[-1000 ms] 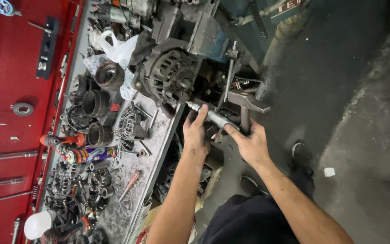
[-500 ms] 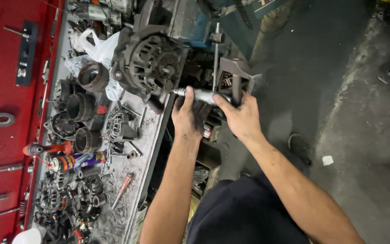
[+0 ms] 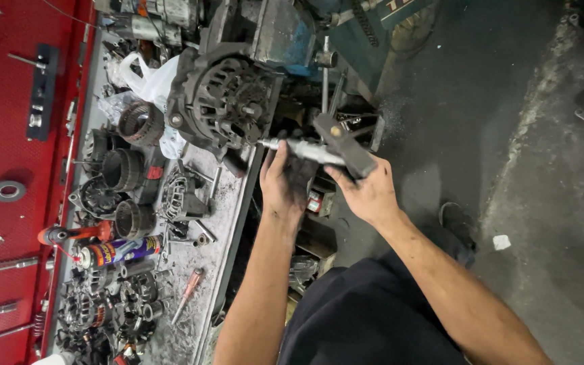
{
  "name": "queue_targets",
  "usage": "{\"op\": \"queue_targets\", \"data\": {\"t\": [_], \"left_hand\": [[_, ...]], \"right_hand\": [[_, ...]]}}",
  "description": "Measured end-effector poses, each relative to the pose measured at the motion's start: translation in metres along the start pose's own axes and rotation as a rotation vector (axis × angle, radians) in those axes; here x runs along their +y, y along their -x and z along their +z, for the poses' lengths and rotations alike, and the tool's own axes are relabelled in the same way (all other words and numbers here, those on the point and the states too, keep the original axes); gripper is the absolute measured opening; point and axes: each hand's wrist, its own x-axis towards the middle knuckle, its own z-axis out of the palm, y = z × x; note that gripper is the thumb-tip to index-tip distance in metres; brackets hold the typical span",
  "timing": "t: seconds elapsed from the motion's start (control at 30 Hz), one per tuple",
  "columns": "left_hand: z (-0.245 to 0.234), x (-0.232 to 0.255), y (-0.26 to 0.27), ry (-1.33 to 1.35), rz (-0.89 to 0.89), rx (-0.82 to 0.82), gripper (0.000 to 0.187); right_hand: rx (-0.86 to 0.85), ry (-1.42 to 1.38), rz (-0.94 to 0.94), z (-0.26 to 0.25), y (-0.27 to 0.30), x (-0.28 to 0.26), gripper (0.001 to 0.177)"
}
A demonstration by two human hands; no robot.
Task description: The person uses a hammer and a metal punch to strike a mechanical component clamped in a vise. They then switch to a wrench to tighten a bolt on the same component.
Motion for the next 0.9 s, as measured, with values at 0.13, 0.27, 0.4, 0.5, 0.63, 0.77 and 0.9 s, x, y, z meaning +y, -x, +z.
{"op": "queue_targets", "data": {"t": [0.13,0.27,0.4,0.5,0.63,0.77,0.9], "left_hand": [[0.025,0.016,0.018,0.085,-0.002,-0.034,0.036],[0.021,0.018,0.034,0.059,-0.066,-0.149,0.033],[-0.005,-0.002,0.034,-0.225,-0.017,-0.283,0.07],[-0.02,-0.003,0.028,-0.993,0.533,-0.133,0.051],[-0.013,0.032,0.009,-1.47,1.315,-0.316,0.068],[0.029,0.062,0.001,-1.743,1.319,-0.792,0.059],[0.063,0.078,-0.02,-1.897,0.827,-1.155,0.079]], "right_hand": [[-0.033,-0.114,-0.169,-0.002,0.0,0.02,0.014],[-0.021,-0.033,-0.146,0.001,-0.001,0.025,0.019],[0.029,0.04,-0.129,0.006,-0.016,0.003,0.026],[0.016,0.028,-0.117,0.008,-0.02,0.006,0.024],[-0.008,-0.01,-0.064,0.002,-0.014,0.006,0.022],[-0.117,0.007,-0.131,-0.005,-0.025,-0.006,0.014],[-0.245,-0.118,-0.191,-0.012,-0.026,0.015,0.02]]}}
